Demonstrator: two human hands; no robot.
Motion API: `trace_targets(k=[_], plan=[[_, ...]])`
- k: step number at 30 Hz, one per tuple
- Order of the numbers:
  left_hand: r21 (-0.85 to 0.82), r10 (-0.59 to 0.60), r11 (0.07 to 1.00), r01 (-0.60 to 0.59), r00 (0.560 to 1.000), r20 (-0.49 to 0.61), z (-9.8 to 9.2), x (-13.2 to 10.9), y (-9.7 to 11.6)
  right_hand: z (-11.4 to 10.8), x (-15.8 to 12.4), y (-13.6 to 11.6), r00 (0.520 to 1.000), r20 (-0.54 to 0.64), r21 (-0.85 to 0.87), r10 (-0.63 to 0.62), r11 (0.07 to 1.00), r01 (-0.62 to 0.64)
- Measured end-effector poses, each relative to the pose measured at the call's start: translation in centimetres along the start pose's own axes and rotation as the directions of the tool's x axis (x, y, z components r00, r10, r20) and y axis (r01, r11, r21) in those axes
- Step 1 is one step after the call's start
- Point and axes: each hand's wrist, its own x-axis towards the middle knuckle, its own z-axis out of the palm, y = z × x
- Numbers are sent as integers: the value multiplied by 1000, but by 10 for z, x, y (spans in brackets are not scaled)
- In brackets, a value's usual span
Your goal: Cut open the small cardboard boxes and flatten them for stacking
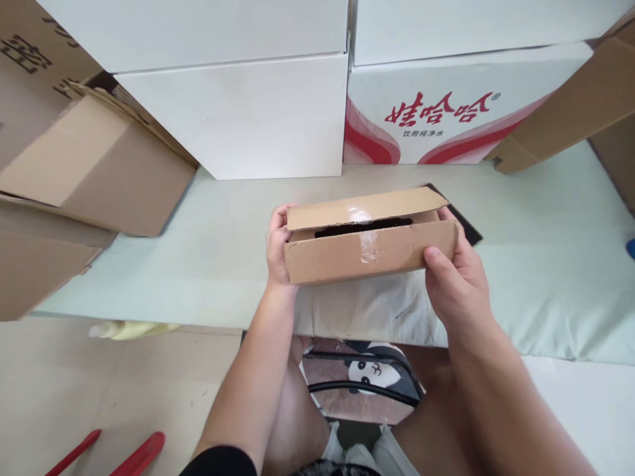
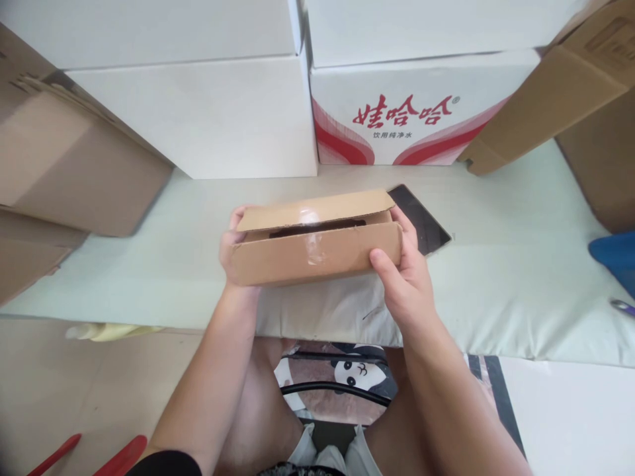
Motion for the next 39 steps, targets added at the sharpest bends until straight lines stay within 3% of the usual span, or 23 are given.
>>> trace_targets(k=[39], plan=[[23, 18, 1000, -19, 1000, 25, -2, 1, 0, -1, -1, 5, 1000, 7, -34, -16, 999, 16]])
